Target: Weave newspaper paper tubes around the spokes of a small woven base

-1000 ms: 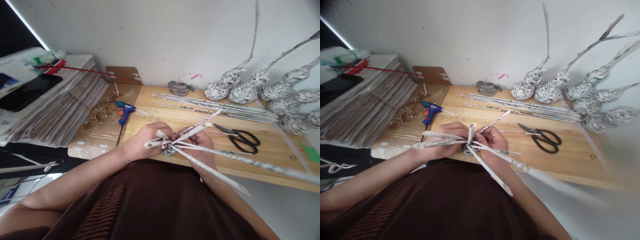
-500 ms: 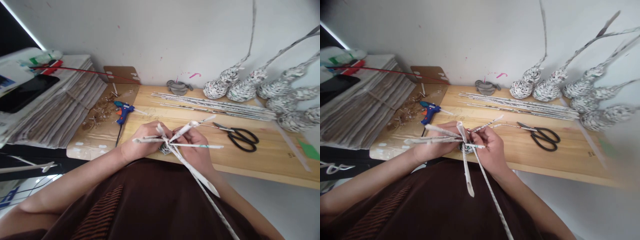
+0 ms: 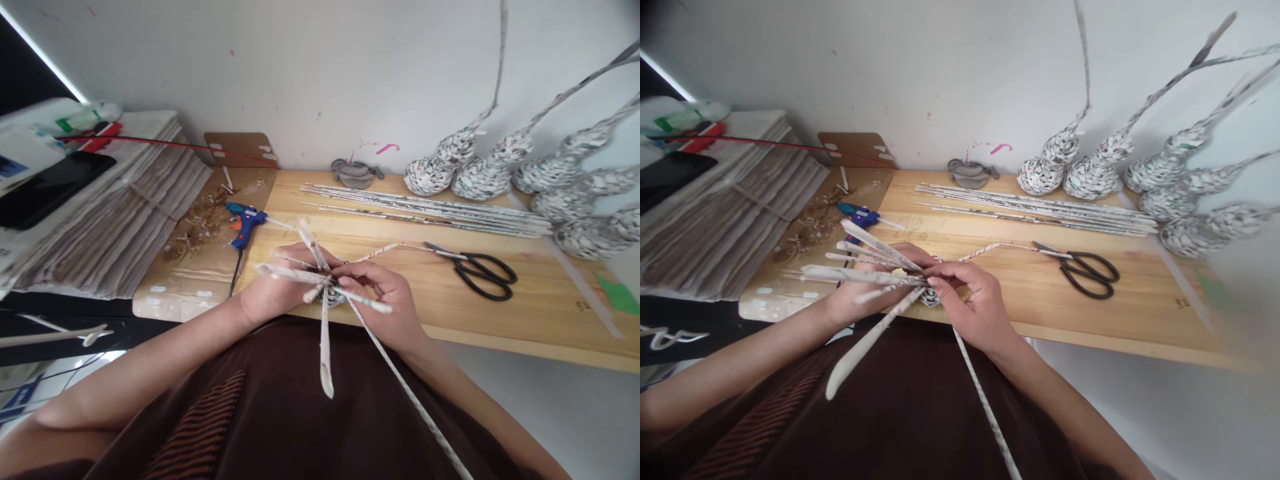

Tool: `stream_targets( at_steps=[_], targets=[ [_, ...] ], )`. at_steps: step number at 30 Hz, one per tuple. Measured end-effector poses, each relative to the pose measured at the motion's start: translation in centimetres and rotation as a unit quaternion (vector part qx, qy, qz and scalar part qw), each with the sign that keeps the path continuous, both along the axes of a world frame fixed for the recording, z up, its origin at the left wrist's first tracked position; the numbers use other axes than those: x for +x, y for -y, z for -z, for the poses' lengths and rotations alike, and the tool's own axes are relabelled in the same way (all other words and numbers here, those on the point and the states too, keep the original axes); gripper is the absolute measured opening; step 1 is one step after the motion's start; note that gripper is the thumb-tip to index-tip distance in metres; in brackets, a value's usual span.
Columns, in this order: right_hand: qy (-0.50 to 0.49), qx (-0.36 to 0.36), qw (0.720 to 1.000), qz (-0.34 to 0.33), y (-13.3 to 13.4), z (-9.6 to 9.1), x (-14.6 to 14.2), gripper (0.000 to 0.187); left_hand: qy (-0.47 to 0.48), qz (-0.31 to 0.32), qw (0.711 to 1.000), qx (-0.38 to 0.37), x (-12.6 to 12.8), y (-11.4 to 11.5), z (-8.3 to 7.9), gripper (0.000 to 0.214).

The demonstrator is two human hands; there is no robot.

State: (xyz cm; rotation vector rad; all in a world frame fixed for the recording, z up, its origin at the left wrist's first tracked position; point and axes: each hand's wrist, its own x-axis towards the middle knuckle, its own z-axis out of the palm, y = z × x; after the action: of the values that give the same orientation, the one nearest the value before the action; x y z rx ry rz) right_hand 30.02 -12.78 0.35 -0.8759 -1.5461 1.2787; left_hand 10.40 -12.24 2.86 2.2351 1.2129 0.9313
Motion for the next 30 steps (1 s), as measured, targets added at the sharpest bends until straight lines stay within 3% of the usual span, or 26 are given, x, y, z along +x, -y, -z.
stream_targets(
  at_steps=[3,7,15,21,26,30],
  targets=[
    [-0.006,0.008,1.0,-0.014,-0.1,-0.1,0.2,0.015,-0.052,-0.022,0.998,0.013,-0.2,0.0,0.0,0.015],
    [-0.046,0.001,0.999,-0.023,0.0,0.4,0.5,0.015,-0.046,-0.037,0.998,0.011,-0.1,0.0,-0.2,0.016],
    [0.043,0.083,0.993,0.069,1.0,2.7,1.1,0.011,-0.036,-0.056,0.997,0.028,0.5,0.5,-0.1,0.013],
    [-0.022,-0.043,0.987,0.151,0.2,3.4,1.0,0.012,-0.022,-0.051,0.997,0.054,0.7,0.6,0.2,0.01],
    [-0.008,-0.088,0.99,0.113,-0.1,3.4,0.6,0.024,-0.014,-0.071,0.997,0.017,0.7,0.6,0.1,0.011],
    [0.002,-0.077,0.993,0.089,-0.4,3.0,0.3,0.027,-0.021,-0.066,0.998,0.012,0.9,0.7,-0.1,0.011]
  ],
)
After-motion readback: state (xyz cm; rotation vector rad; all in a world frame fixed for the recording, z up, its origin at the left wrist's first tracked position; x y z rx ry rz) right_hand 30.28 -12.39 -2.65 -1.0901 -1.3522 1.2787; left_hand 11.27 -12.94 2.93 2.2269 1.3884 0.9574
